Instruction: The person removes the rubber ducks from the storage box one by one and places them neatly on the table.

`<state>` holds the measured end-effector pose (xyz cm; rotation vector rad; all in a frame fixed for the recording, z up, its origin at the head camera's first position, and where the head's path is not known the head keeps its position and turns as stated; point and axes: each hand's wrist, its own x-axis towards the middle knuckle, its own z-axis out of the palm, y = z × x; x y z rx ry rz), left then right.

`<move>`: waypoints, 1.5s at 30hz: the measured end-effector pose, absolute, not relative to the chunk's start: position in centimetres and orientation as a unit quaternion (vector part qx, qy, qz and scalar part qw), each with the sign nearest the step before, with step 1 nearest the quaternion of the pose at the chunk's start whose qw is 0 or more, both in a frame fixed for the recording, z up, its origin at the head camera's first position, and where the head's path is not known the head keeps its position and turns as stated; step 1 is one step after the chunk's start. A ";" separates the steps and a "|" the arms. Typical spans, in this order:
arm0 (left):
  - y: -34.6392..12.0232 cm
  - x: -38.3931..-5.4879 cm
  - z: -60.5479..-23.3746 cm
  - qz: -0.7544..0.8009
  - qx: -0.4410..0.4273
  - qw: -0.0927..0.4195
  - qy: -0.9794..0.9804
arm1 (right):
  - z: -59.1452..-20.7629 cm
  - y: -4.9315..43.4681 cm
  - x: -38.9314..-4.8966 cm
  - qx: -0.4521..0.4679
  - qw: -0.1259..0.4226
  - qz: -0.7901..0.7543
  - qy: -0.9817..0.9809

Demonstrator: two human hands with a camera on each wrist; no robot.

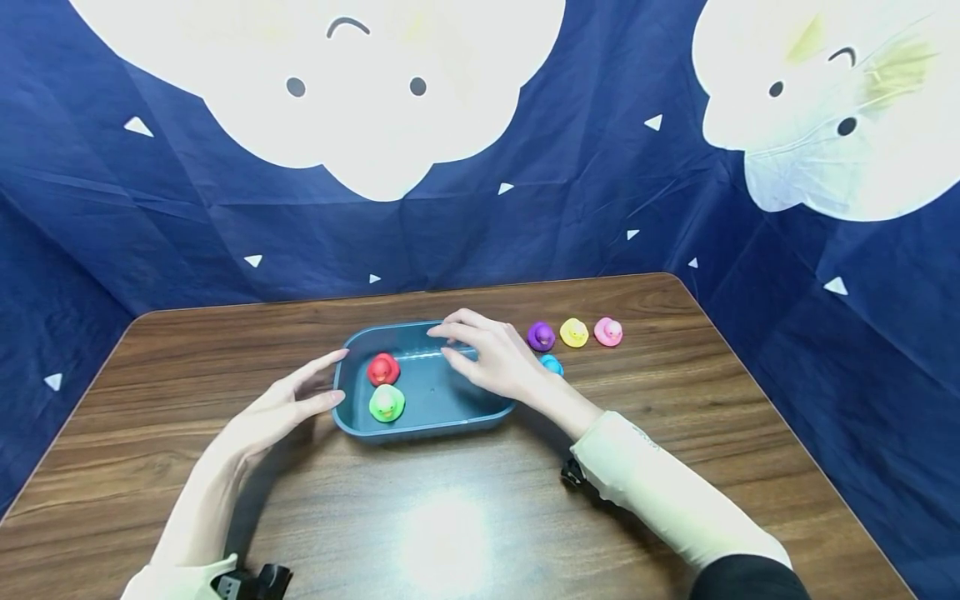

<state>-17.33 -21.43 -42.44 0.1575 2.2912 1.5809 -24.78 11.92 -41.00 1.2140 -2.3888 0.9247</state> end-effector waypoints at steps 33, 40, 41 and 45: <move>-21.5 -17.5 -42.5 0.558 0.062 0.175 0.809 | -42.1 6.7 -24.0 0.507 0.062 0.321 -0.797; -21.4 -17.4 -42.4 0.558 0.061 0.175 0.809 | -42.5 6.2 -23.8 0.504 0.048 0.306 -0.807; -21.4 -17.4 -42.4 0.558 0.061 0.174 0.809 | -42.5 6.1 -23.7 0.503 0.046 0.304 -0.807; -21.4 -17.4 -42.4 0.557 0.061 0.174 0.810 | -42.6 5.9 -23.7 0.503 0.036 0.303 -0.809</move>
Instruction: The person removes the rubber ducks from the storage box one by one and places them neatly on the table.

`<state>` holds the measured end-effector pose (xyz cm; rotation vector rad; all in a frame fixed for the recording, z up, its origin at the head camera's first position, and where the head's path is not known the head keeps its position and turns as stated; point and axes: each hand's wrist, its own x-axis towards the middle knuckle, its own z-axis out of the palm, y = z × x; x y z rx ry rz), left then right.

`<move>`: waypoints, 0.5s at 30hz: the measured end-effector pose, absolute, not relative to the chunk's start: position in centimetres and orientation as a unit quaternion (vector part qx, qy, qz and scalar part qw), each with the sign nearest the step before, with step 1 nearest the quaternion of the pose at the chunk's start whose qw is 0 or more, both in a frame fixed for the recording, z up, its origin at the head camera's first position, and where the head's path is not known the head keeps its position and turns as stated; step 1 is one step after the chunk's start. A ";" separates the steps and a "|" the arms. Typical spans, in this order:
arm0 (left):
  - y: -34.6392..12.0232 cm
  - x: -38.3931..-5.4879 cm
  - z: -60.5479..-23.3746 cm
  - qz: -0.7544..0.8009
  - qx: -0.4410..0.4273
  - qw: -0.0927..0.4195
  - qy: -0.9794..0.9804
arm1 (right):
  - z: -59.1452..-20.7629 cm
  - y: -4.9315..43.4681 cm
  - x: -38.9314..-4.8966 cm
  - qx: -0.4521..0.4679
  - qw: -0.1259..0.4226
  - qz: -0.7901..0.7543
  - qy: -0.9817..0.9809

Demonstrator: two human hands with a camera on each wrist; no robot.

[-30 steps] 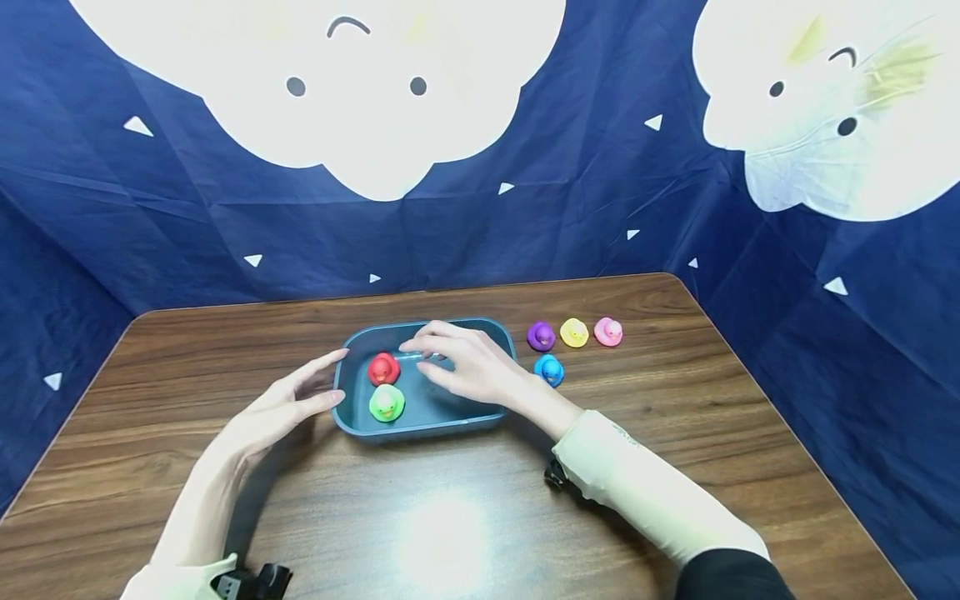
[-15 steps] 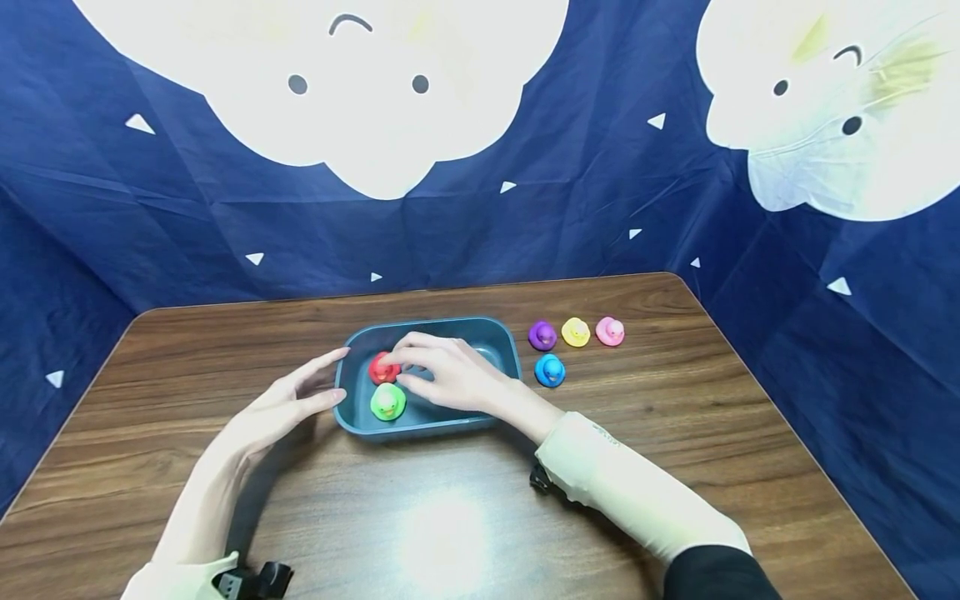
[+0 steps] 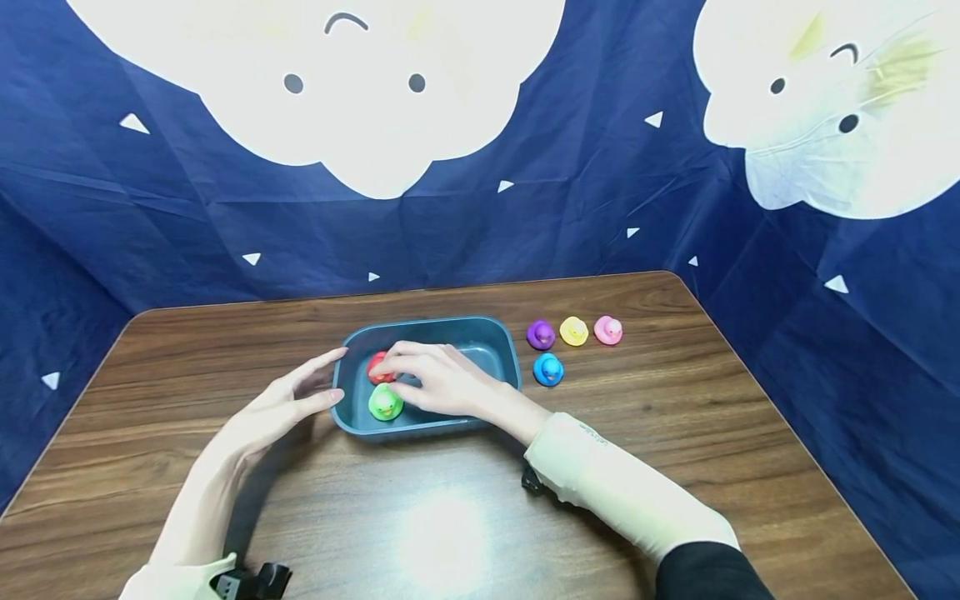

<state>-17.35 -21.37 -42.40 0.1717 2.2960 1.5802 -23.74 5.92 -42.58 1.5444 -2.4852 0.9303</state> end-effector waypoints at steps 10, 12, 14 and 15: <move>-21.4 -17.3 -42.3 0.558 0.062 0.176 0.809 | -42.8 5.6 -23.8 0.506 0.020 0.268 -0.820; -21.4 -17.3 -42.3 0.557 0.062 0.175 0.809 | -42.8 5.5 -23.8 0.506 0.020 0.252 -0.825; -21.4 -17.3 -42.3 0.557 0.062 0.173 0.810 | -42.8 5.4 -23.7 0.506 0.019 0.241 -0.828; -21.4 -17.3 -42.3 0.557 0.062 0.173 0.810 | -42.8 5.4 -23.7 0.506 0.019 0.236 -0.830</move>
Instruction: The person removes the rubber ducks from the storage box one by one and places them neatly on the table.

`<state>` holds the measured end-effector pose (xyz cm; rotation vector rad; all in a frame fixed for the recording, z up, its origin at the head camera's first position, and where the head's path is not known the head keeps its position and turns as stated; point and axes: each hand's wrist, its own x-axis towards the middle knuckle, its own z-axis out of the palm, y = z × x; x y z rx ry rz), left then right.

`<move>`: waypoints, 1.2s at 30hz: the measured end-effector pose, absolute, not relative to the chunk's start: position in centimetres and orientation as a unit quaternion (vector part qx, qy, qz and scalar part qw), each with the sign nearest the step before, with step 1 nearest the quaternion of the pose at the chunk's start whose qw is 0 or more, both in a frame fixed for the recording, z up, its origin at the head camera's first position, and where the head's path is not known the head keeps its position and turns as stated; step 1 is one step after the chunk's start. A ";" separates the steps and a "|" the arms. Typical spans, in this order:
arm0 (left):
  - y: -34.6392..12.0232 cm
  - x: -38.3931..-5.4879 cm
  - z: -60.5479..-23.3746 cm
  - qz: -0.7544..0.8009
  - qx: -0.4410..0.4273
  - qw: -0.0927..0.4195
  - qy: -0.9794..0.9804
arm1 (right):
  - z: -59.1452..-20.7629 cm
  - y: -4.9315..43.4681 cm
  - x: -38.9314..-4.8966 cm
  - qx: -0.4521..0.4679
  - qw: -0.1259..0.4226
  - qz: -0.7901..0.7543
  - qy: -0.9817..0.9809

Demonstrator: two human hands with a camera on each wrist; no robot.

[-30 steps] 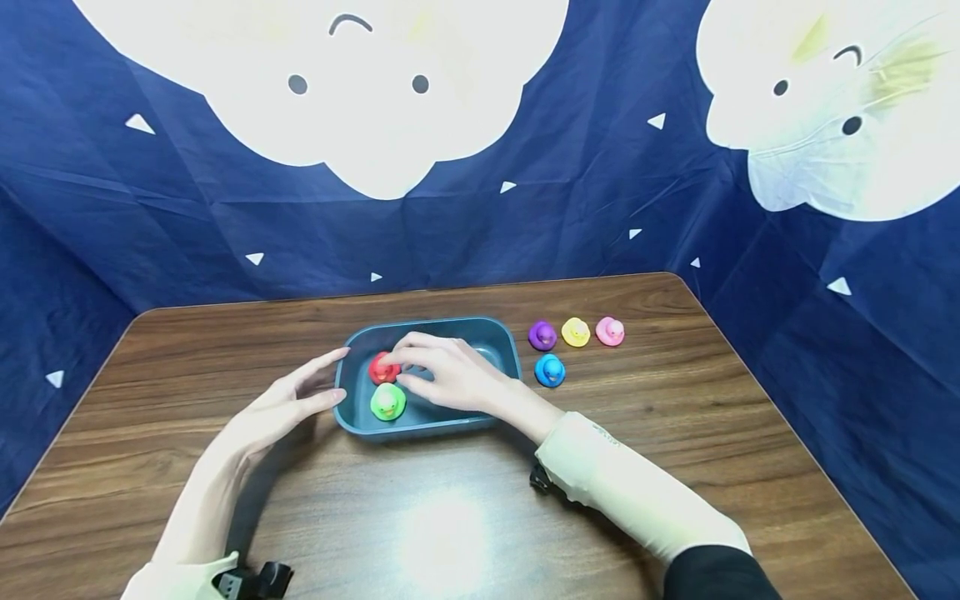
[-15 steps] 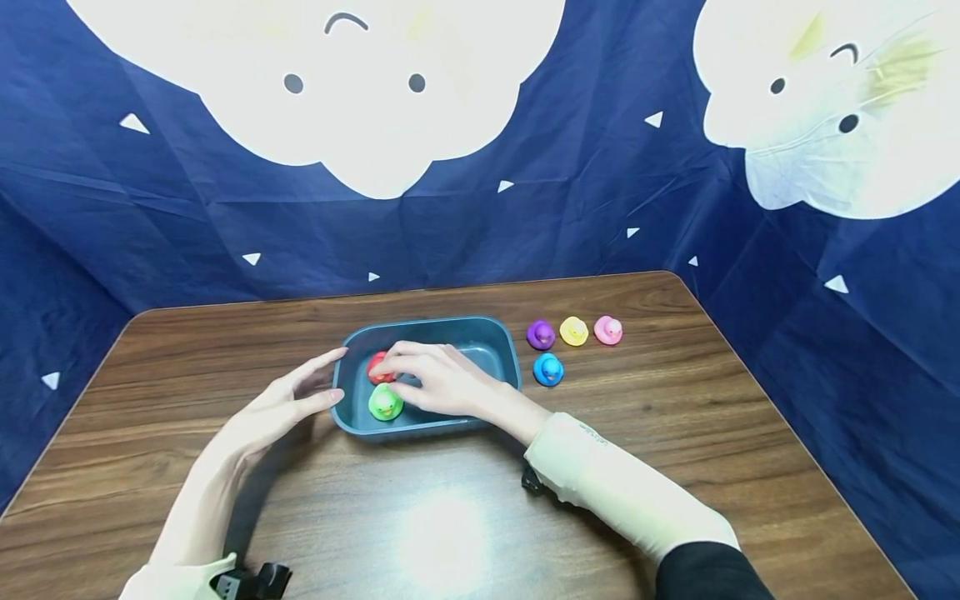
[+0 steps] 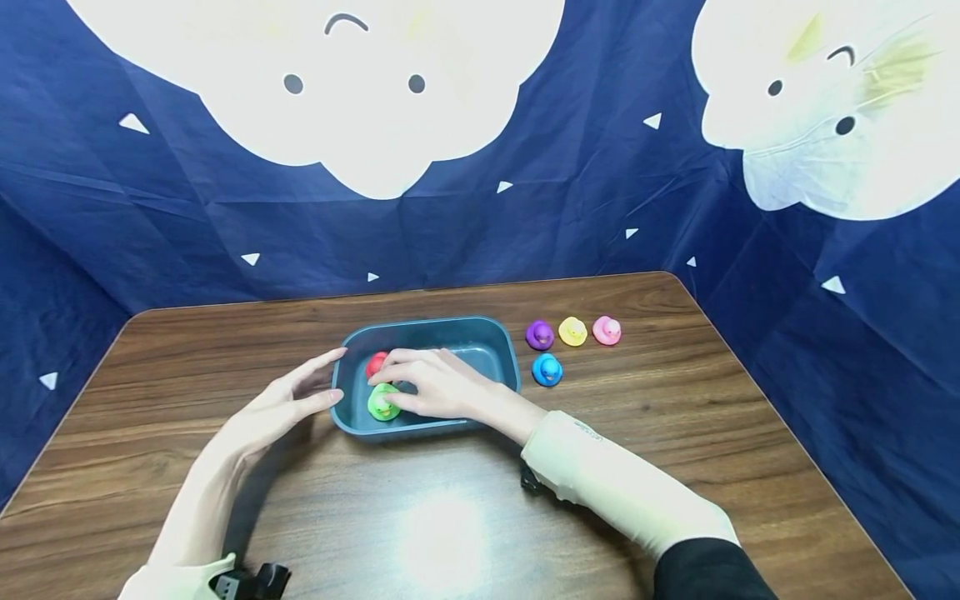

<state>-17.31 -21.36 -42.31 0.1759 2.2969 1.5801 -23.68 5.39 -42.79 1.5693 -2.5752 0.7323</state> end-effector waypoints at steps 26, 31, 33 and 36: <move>-21.4 -17.4 -42.4 0.550 0.058 0.177 0.814 | -43.3 5.2 -23.8 0.535 0.029 0.169 -0.827; -21.4 -17.4 -42.3 0.551 0.058 0.177 0.814 | -43.2 5.1 -23.8 0.535 0.024 0.168 -0.828; -21.4 -17.4 -42.4 0.552 0.059 0.176 0.813 | -43.2 5.1 -23.8 0.535 0.022 0.166 -0.828; -21.4 -17.4 -42.4 0.552 0.060 0.176 0.813 | -43.3 5.0 -23.8 0.536 0.021 0.161 -0.829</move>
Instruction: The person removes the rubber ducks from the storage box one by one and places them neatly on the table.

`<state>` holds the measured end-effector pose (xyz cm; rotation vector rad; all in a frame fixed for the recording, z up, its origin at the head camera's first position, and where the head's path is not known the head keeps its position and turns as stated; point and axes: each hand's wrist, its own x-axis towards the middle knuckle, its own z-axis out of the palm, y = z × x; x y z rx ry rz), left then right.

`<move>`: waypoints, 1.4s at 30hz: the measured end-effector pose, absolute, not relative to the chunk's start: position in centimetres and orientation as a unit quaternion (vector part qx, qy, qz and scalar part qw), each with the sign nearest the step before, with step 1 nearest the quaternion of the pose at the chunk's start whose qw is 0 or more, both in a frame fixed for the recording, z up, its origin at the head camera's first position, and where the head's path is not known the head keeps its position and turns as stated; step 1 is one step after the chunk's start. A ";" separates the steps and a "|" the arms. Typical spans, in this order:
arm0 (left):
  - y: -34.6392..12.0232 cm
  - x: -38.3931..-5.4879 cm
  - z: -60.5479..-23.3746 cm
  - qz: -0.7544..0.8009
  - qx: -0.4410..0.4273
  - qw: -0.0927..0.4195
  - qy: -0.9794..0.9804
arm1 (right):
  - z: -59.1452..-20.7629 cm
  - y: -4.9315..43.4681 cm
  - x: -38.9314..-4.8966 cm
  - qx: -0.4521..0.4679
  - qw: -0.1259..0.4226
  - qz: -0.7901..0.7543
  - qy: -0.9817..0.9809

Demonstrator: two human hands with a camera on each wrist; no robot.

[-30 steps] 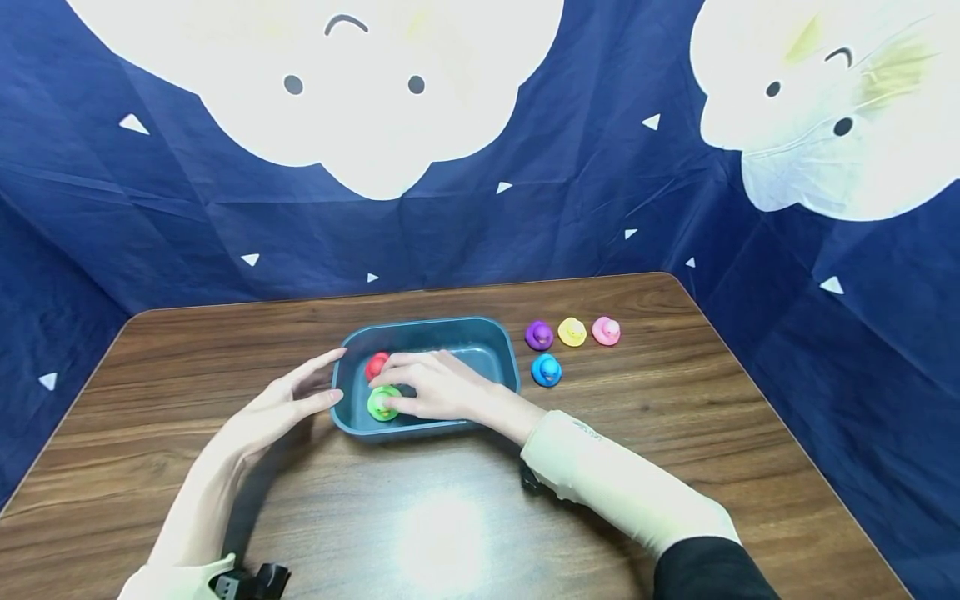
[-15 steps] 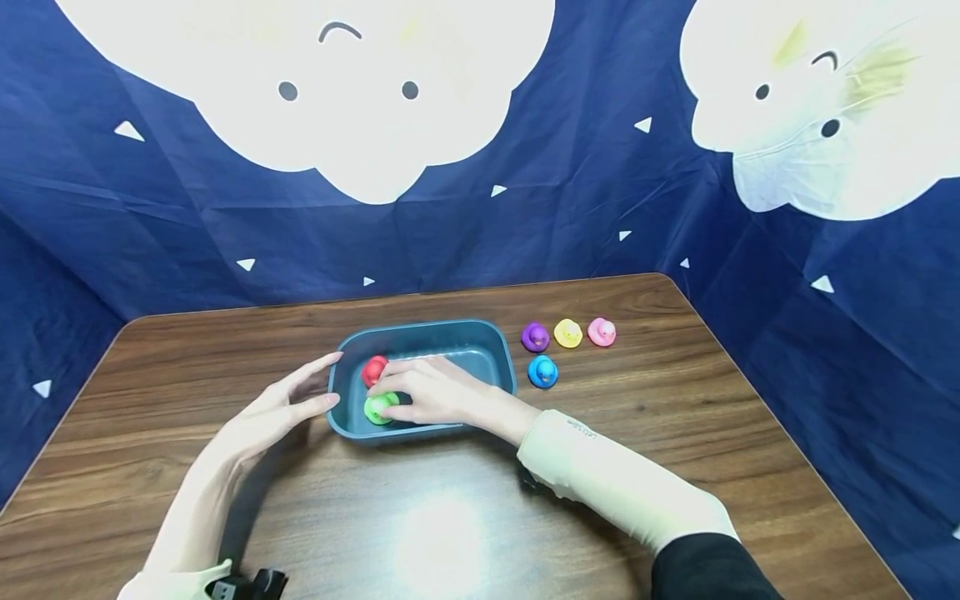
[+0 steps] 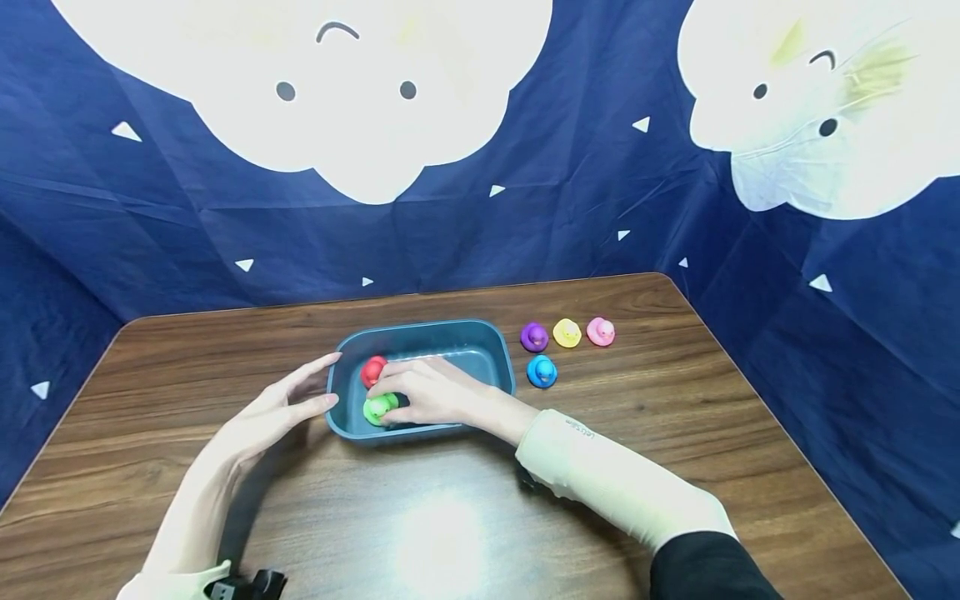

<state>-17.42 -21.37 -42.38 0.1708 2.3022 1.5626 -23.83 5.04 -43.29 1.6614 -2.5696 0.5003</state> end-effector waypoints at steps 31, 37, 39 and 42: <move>-21.4 -17.4 -42.4 0.555 0.062 0.176 0.810 | -42.5 5.5 -24.0 0.515 -0.002 0.193 -0.835; -21.4 -17.4 -42.4 0.557 0.060 0.176 0.810 | -42.2 5.8 -24.0 0.513 -0.008 0.196 -0.836; -21.4 -17.4 -42.4 0.557 0.061 0.175 0.810 | -42.1 5.9 -24.0 0.512 -0.008 0.196 -0.836; -21.4 -17.4 -42.4 0.556 0.062 0.174 0.810 | -42.1 6.1 -24.0 0.511 -0.007 0.194 -0.837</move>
